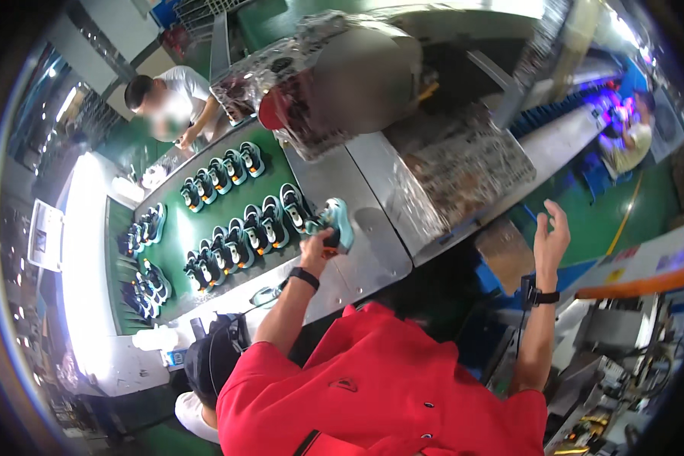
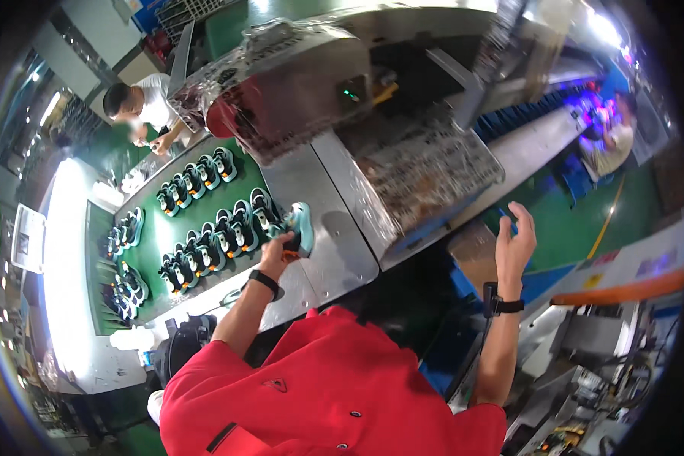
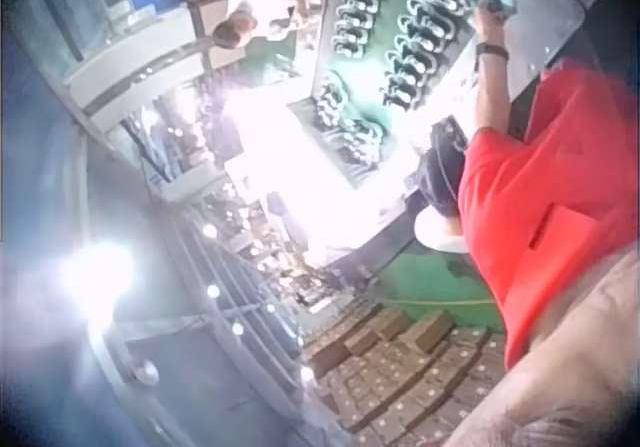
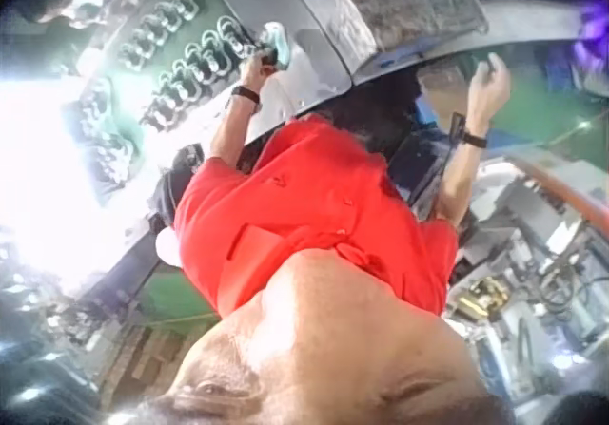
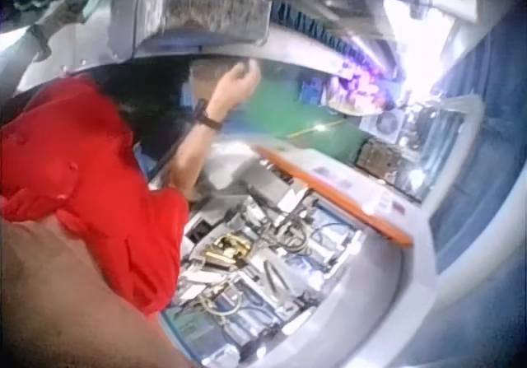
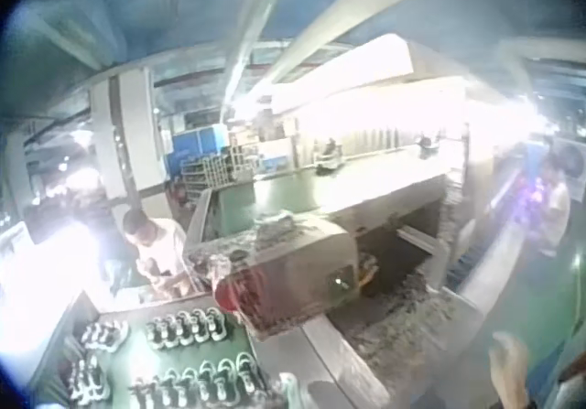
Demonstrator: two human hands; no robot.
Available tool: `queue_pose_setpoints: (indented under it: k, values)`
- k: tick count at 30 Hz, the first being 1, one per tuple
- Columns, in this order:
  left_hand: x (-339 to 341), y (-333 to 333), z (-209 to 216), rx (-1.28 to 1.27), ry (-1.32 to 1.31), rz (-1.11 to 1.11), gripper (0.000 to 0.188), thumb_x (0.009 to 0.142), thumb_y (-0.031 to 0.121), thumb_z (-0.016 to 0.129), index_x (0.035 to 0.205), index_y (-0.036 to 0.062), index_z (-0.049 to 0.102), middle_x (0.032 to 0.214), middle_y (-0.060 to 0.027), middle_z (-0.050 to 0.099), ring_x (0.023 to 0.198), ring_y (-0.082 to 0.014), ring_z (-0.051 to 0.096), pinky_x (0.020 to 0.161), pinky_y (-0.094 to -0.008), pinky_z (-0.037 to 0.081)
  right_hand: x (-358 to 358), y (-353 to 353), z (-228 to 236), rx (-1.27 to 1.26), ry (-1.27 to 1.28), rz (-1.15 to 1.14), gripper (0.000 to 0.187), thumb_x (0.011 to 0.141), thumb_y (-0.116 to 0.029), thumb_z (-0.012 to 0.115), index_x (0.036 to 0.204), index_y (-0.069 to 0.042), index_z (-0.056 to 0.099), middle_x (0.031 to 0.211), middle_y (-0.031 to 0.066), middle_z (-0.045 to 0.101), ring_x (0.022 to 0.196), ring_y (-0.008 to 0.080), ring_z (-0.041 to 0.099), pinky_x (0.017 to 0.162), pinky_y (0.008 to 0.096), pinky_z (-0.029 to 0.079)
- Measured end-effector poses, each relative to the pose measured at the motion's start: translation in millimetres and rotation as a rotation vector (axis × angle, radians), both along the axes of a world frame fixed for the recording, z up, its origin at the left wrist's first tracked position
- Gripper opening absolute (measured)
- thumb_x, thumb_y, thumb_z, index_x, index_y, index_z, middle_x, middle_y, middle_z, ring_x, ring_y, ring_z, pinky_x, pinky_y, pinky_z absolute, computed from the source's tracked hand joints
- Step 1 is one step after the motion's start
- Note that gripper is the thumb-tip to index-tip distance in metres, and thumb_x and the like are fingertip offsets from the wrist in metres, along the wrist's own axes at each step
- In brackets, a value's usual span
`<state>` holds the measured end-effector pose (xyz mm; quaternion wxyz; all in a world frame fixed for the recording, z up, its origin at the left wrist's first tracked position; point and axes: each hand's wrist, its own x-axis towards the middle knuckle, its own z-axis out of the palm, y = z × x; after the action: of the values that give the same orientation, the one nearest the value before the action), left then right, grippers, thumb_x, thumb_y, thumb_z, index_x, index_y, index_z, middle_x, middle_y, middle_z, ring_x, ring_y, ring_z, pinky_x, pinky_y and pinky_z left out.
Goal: Operating a shoe lasting machine to shape and attach components of footwear on a production line.
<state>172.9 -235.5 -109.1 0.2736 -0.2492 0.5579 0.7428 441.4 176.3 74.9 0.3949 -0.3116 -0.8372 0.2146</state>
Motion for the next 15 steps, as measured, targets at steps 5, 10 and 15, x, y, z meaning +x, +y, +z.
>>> queue_pose_setpoints:
  k: [5, 10, 15]
  values:
    - [-156, -29, -29, -0.168, 0.082, -0.031, 0.050, 0.076, 0.019, 0.075, 0.110, -0.0002, 0.042, 0.087, -0.0175, 0.061, 0.065, -0.0281, 0.060, 0.052, -0.0395, 0.048, -108, 55, -19, 0.184, -0.363, -0.062, 0.035, 0.093, -0.012, 0.053, 0.125, 0.003, 0.055, 0.125, 0.0232, 0.058, 0.115, 0.0399, 0.056, 0.097, 0.0427, 0.044]
    - [-311, -151, -174, -0.668, 0.582, -0.394, 0.022, 0.092, 0.029, 0.057, 0.098, 0.0112, 0.068, 0.090, -0.0159, 0.071, 0.082, -0.0254, 0.068, 0.078, -0.0396, 0.052, -151, 71, -34, 0.010, -0.444, -0.145, 0.039, 0.096, -0.014, 0.051, 0.130, 0.003, 0.052, 0.127, 0.0220, 0.058, 0.117, 0.0388, 0.053, 0.101, 0.0406, 0.041]
    - [-395, -94, -139, -0.391, 0.670, -0.087, 0.020, 0.080, 0.011, 0.067, 0.095, -0.0025, 0.069, 0.082, -0.0126, 0.068, 0.076, -0.0193, 0.065, 0.062, -0.0318, 0.051, -133, 72, -31, 0.080, -0.471, -0.135, 0.042, 0.100, -0.023, 0.043, 0.133, 0.003, 0.049, 0.132, 0.0229, 0.054, 0.121, 0.0406, 0.050, 0.102, 0.0411, 0.039]
